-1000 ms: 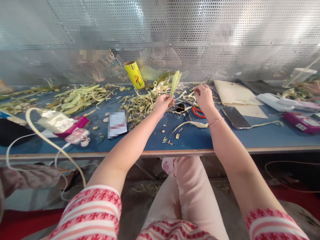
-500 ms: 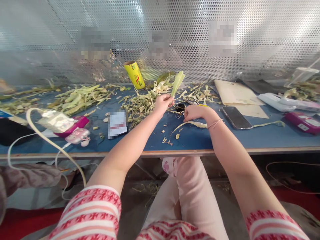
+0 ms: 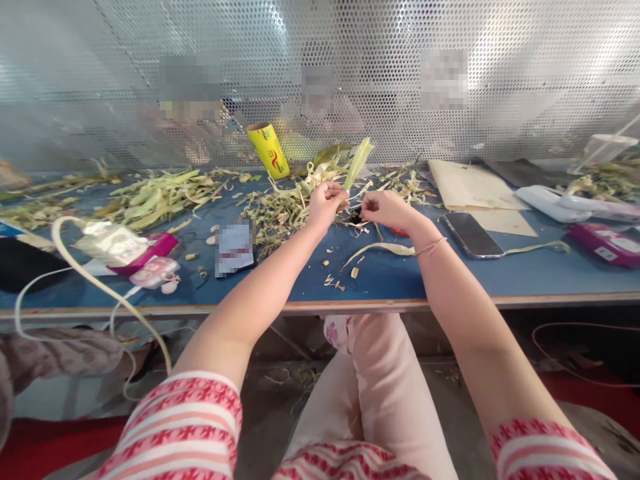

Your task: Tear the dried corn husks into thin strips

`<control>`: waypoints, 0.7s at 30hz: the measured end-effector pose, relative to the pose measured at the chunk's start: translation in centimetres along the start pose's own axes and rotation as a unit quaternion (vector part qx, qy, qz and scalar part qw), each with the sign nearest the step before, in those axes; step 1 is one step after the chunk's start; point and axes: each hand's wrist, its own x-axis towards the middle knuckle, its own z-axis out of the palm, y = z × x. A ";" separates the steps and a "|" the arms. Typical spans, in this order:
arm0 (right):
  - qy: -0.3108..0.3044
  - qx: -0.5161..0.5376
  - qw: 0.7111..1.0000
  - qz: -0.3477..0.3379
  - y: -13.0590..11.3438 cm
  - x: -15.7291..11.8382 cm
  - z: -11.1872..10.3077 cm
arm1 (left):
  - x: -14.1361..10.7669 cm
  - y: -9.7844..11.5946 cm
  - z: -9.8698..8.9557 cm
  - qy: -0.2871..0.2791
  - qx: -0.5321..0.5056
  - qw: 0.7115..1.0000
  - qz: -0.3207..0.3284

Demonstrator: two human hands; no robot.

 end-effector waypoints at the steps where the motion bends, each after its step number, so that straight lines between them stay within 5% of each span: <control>1: 0.025 0.014 1.000 -0.006 0.0 0.0 0.1 | -0.2 0.1 0.1 -0.010 0.004 1.000 0.011; 9: 0.094 0.007 0.991 -0.096 0.2 0.2 0.2 | -1.4 0.6 0.5 -0.086 0.061 0.992 0.073; 21: 0.172 -0.031 0.977 -0.120 0.4 0.6 0.9 | -1.6 1.0 1.2 -0.138 -0.028 0.989 -0.037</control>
